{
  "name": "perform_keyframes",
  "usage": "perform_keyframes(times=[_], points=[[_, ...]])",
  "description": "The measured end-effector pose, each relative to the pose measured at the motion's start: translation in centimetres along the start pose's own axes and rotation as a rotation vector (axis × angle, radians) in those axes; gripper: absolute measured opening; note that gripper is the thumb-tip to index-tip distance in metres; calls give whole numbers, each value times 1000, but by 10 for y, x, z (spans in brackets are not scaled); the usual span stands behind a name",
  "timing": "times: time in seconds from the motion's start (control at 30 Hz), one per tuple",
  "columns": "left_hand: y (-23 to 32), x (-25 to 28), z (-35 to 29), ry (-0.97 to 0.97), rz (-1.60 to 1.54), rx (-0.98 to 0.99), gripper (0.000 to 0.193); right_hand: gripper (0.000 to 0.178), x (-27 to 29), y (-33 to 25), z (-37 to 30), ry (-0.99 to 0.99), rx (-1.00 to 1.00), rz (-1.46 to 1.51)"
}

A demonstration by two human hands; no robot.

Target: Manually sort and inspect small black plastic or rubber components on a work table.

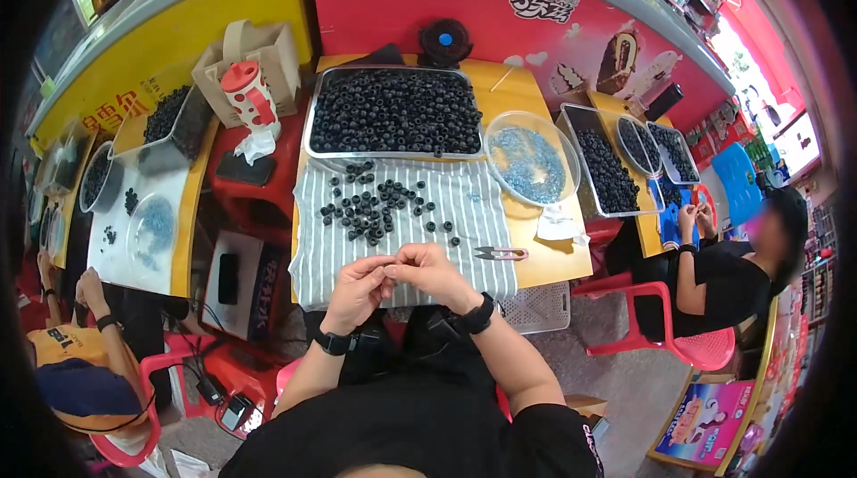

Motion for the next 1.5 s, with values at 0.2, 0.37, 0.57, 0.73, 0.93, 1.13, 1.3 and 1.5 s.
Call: perform_keyframes(times=[0.2,0.37,0.57,0.73,0.93,1.13,1.3,1.5], points=[[2,-1,0,92,67,-19,14,13,20,17,1,137,78,-173],[17,-13,5,202,610,11,9,13,104,-33,-36,630,177,-1056],[35,-23,19,259,1293,-151,21,16,157,-31,-28,605,-199,-1249],[34,-32,15,271,1335,-177,24,15,163,-24,-24,611,-233,-1227],[40,-49,13,237,1257,-261,26,12,170,-10,-34,526,-11,-1069],[16,-58,36,132,783,-159,22,6,71,-4,-46,270,88,-32],[-3,-54,45,84,746,-162,18,8,50,29,-44,256,278,259],[-14,-28,46,179,718,-113,17,8,51,43,-40,357,315,292]])
Point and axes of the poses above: each hand's wrist, its own z-axis towards the middle knuckle, its own x-axis out of the back of the hand, y = z × x, the point moved 6 cm from there along z, towards the middle knuckle, and after that the axes turned 15 degrees about -y, right-handed, at the moved point
